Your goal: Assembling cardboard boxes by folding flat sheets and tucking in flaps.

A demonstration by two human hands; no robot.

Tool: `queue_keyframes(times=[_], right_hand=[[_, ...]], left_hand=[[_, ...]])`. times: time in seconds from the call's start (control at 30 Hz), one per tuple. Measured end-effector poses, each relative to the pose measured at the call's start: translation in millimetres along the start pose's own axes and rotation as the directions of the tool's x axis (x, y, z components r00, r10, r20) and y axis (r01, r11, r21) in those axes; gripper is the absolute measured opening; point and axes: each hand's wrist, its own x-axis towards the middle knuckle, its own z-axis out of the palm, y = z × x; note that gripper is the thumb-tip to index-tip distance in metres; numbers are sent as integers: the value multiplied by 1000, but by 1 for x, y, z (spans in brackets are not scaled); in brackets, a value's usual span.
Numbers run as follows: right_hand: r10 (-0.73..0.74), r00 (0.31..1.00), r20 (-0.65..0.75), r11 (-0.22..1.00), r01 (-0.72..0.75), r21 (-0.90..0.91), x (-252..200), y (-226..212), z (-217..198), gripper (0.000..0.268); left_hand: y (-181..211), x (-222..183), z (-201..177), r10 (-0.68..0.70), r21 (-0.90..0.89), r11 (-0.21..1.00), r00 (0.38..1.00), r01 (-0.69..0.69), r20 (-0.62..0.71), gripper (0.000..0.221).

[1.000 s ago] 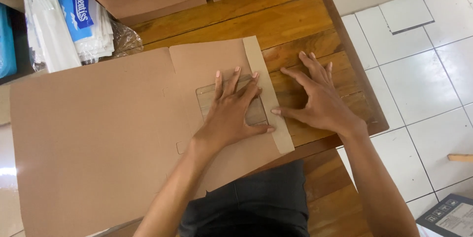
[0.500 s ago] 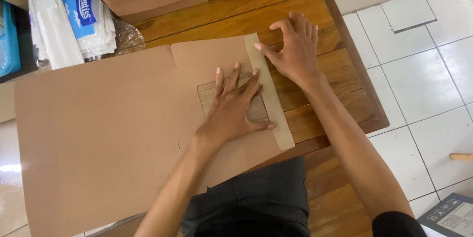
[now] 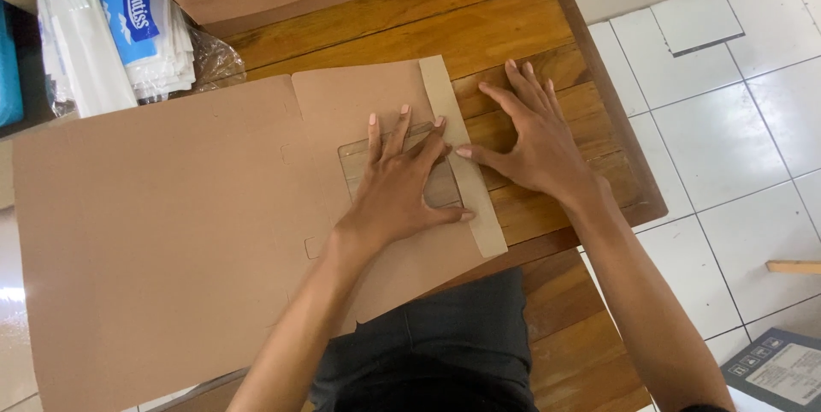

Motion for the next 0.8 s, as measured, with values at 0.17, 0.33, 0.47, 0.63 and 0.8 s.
queue_keyframes(times=[0.17, 0.33, 0.47, 0.63, 0.8], right_hand=[[11, 1000, 14, 1000, -11, 8, -27, 2, 2, 83], [2, 1000, 15, 1000, -3, 19, -44, 2, 2, 84], [-21, 1000, 6, 999, 21, 27, -53, 4, 3, 85], [-38, 999, 1, 999, 38, 11, -64, 9, 3, 89], [-75, 995, 59, 996, 72, 49, -87, 9, 3, 95]], left_hand=[[0, -2, 2, -19, 26, 1000, 1000, 18, 12, 103], [0, -3, 2, -26, 26, 999, 1000, 26, 12, 107], [-2, -3, 3, -18, 13, 1000, 1000, 18, -6, 101], [-5, -3, 7, -4, 30, 1000, 1000, 4, -22, 89], [-10, -1, 14, 33, 1, 999, 998, -33, -52, 88]])
